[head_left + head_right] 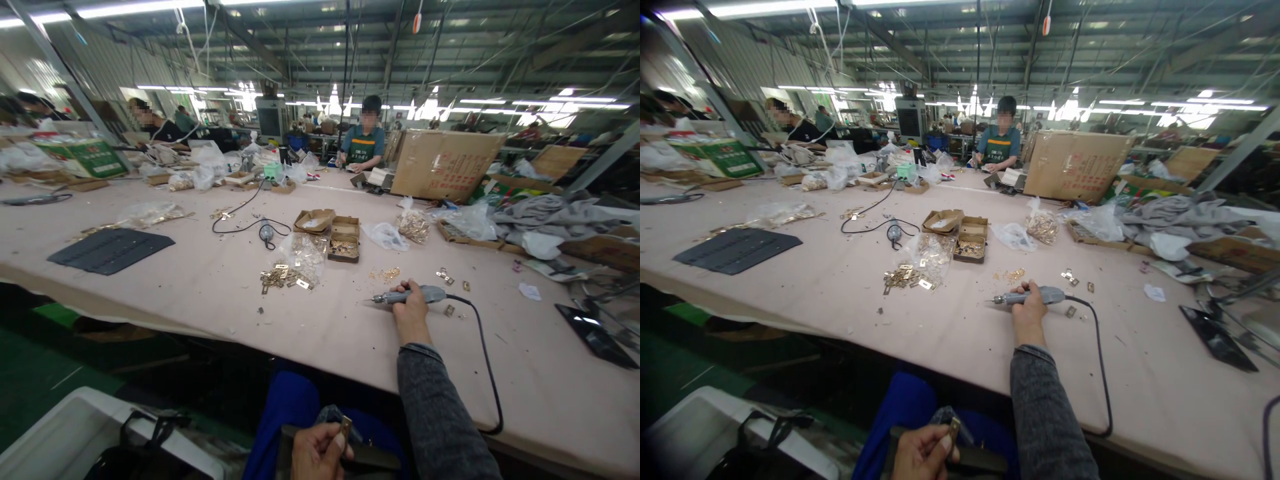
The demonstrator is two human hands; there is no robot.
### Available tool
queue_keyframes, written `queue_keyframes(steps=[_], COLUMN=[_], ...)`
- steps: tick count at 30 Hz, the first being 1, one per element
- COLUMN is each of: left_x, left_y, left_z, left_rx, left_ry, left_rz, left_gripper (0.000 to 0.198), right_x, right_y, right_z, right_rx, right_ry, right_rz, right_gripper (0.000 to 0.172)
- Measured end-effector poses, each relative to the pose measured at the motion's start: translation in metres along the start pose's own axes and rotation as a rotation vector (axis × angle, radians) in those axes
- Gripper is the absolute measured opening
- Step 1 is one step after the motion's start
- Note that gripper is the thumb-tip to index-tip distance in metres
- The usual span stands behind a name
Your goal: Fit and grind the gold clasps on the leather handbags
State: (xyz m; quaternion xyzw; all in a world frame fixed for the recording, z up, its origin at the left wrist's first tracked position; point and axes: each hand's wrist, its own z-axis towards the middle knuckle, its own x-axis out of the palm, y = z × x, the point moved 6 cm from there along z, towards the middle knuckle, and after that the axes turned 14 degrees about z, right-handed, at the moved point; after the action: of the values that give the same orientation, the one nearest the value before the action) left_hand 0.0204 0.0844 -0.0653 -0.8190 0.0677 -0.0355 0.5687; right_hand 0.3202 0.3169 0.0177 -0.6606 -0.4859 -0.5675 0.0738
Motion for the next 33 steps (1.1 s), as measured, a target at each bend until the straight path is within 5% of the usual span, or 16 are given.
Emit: queue_keyframes(steps=[9, 16, 33], left_x=[0.000, 0.000, -0.004], left_y=[-0.027, -0.027, -0.025], left_z=[-0.021, -0.032, -0.036], left_rx=[-0.032, -0.062, -0.051], left_ry=[-0.021, -0.034, -0.082], left_rz=[0.004, -0.015, -0.039], left_gripper=[0.039, 0.036, 0.039], right_x=[-0.024, -0.067, -0.086], right_y=[0.045, 0.039, 0.026], right_z=[-0.110, -0.192, -0.215], right_rx=[0.132, 0.212, 0.233], right_ry=[0.253, 0.282, 0.340], right_rz=[0.000, -0.121, -0.154], right_gripper=[0.018, 0.027, 0.032])
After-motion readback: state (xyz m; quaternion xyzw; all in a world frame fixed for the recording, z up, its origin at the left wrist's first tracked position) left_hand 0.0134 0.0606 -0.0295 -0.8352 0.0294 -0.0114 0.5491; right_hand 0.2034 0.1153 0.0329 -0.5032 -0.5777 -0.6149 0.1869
